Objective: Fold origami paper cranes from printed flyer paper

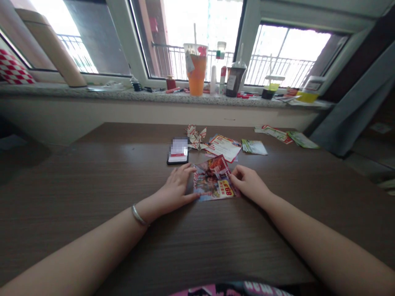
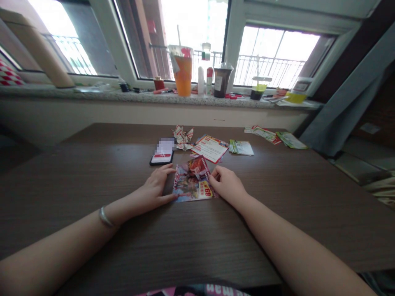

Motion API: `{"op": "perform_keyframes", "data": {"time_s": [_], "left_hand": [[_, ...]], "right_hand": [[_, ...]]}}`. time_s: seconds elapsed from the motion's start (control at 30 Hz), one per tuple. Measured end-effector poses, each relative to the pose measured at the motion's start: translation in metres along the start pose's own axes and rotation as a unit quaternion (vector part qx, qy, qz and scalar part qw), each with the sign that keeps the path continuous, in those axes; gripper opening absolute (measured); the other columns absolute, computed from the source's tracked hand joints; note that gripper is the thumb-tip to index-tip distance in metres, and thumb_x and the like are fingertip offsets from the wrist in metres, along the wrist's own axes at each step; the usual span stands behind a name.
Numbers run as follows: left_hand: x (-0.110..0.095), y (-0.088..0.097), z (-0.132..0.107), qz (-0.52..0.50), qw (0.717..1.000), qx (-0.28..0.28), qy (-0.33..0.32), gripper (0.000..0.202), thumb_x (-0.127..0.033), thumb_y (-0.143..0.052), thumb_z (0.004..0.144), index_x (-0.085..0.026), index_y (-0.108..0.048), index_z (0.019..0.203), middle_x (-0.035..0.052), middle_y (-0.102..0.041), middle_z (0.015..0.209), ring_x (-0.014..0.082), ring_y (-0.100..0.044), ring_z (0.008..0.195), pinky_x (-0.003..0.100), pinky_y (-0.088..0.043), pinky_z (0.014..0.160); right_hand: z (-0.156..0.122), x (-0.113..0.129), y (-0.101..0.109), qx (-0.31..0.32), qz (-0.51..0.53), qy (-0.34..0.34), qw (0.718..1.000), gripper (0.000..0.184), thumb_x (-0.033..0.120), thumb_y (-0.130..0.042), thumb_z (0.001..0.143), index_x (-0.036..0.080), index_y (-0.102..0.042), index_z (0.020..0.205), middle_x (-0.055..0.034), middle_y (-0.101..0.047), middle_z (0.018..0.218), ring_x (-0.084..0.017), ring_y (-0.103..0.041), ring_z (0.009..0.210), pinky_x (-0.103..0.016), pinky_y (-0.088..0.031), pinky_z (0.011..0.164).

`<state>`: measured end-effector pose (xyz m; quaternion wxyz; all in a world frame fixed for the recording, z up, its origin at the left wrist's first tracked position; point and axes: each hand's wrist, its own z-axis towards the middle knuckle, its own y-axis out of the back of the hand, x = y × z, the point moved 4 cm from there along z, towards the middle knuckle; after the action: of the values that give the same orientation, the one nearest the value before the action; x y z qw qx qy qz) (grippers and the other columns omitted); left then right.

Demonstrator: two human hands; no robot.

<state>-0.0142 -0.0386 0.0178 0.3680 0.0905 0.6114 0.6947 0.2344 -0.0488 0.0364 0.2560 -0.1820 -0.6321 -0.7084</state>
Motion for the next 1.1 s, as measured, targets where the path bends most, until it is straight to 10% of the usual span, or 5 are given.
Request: {"op": "perform_keyframes", "data": {"time_s": [0.27,0.5,0.67,0.83,1.1], "left_hand": [[-0.021,0.003,0.000,0.054,0.985,0.050,-0.158,0.049,-0.023,-0.045,0.095,-0.046,-0.041,0.138,0.0010,-0.026,0.155,0.0323,-0.027,0.140,0.059,-0.024,0.112],[-0.025,0.004,0.003,0.031,0.978,0.067,-0.194,0.044,-0.017,-0.043,0.095,-0.037,-0.051,0.133,-0.0003,-0.050,0.142,0.0265,-0.039,0.134,0.053,-0.026,0.113],[-0.028,0.009,0.002,0.008,0.979,0.072,-0.188,0.023,-0.034,-0.055,0.091,-0.025,-0.063,0.111,0.0061,-0.048,0.144,0.0256,-0.039,0.136,0.050,-0.027,0.113],[-0.030,0.011,0.001,0.018,0.985,0.075,-0.156,0.024,-0.039,-0.060,0.087,-0.022,-0.060,0.104,0.0077,-0.048,0.144,0.0254,-0.037,0.138,0.052,-0.023,0.116],[-0.027,0.010,0.003,0.036,0.987,0.068,-0.143,0.054,-0.050,-0.058,0.088,-0.029,-0.046,0.136,0.0061,-0.049,0.143,0.0269,-0.040,0.135,0.055,-0.020,0.115]], "right_hand": [[0.004,-0.004,0.007,0.018,-0.122,-0.062,0.990,0.018,0.037,-0.054,0.081,0.023,-0.058,0.070,0.0005,-0.065,0.071,-0.015,-0.055,0.063,-0.024,-0.030,0.052],[0.005,-0.008,0.001,0.044,-0.139,-0.039,0.989,0.017,0.036,-0.058,0.078,0.022,-0.057,0.069,0.0001,-0.065,0.071,-0.015,-0.055,0.062,-0.026,-0.033,0.052],[0.003,0.004,0.003,-0.023,-0.150,0.136,0.979,0.024,0.019,-0.060,0.075,0.018,-0.063,0.099,-0.0095,-0.065,0.106,-0.023,-0.058,0.096,-0.035,-0.047,0.084],[-0.007,0.017,-0.007,0.039,-0.139,0.335,0.931,0.055,0.006,-0.053,0.074,0.025,-0.060,0.125,-0.0052,-0.047,0.145,-0.029,-0.027,0.141,-0.053,-0.026,0.114],[-0.016,0.024,-0.011,0.155,-0.092,0.368,0.912,0.058,0.014,-0.054,0.079,0.017,-0.052,0.137,-0.0086,-0.051,0.142,-0.024,-0.034,0.140,-0.046,-0.029,0.116]]}}
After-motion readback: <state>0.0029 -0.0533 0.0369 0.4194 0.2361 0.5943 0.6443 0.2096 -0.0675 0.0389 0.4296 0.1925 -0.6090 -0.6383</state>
